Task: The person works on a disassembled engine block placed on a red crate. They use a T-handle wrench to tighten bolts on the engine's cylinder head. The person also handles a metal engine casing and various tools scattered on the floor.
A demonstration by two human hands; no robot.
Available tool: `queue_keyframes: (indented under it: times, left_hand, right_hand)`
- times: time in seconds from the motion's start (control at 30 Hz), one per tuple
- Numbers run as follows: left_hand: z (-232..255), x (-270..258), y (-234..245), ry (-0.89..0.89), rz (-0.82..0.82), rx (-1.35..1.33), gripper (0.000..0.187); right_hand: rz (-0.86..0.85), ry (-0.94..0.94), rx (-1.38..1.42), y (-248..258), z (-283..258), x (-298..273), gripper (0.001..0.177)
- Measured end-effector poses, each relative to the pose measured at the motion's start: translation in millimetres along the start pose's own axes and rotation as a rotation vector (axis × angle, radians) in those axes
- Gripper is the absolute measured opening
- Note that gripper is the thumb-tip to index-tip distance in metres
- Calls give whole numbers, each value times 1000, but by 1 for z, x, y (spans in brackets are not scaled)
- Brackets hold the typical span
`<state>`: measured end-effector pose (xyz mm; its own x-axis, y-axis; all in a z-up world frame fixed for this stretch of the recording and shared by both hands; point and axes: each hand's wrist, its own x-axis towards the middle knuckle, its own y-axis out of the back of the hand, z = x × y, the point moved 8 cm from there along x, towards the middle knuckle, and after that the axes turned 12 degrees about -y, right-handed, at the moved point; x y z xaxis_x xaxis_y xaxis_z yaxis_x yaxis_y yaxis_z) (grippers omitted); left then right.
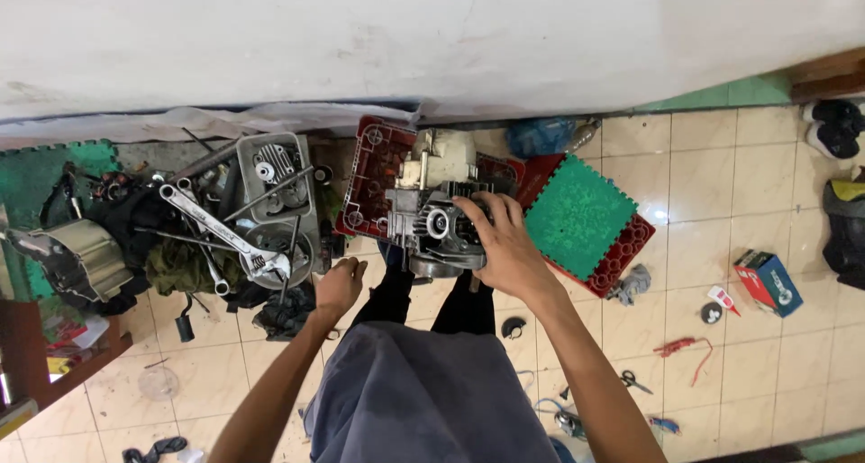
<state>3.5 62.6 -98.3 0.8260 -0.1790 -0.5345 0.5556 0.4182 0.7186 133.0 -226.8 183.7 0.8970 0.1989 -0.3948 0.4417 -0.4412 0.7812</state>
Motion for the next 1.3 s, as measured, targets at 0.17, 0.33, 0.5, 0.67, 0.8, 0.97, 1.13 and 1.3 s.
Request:
queue_keyframes:
  times: [0.17,0.33,0.5,0.67,0.8,0.97,1.13,1.3]
  left_hand:
    - [-11,58,-45,265,139,-587,56]
    - [16,78,-75,69,441,-1053,59]
    - [27,61,-56,221,533,-793,62]
    - [31,80,-16,235,590,-660,64]
    - [-7,101,8,454,475,-599,58]
    - [-59,111,-5,291,448,-542,50]
    - [-18,89,-29,49,410,-954,63]
    - [0,87,-89,279,240,-1324,47]
  right_hand:
    - [-57,-61,-5,-4,1,3,114]
    - [-71,-56,-3,-3,1,0,115]
    - [-19,-38,-9,0,1,2,112]
    - [-30,-50,-12,0,2,3,114]
    - [-37,-24,12,-2,0,1,115]
    - [-42,-45,-22,-6,5,3,113]
    - [-55,-48,-17,-7,4,2,114]
    - [-81,-85,-37,-3,1,5,117]
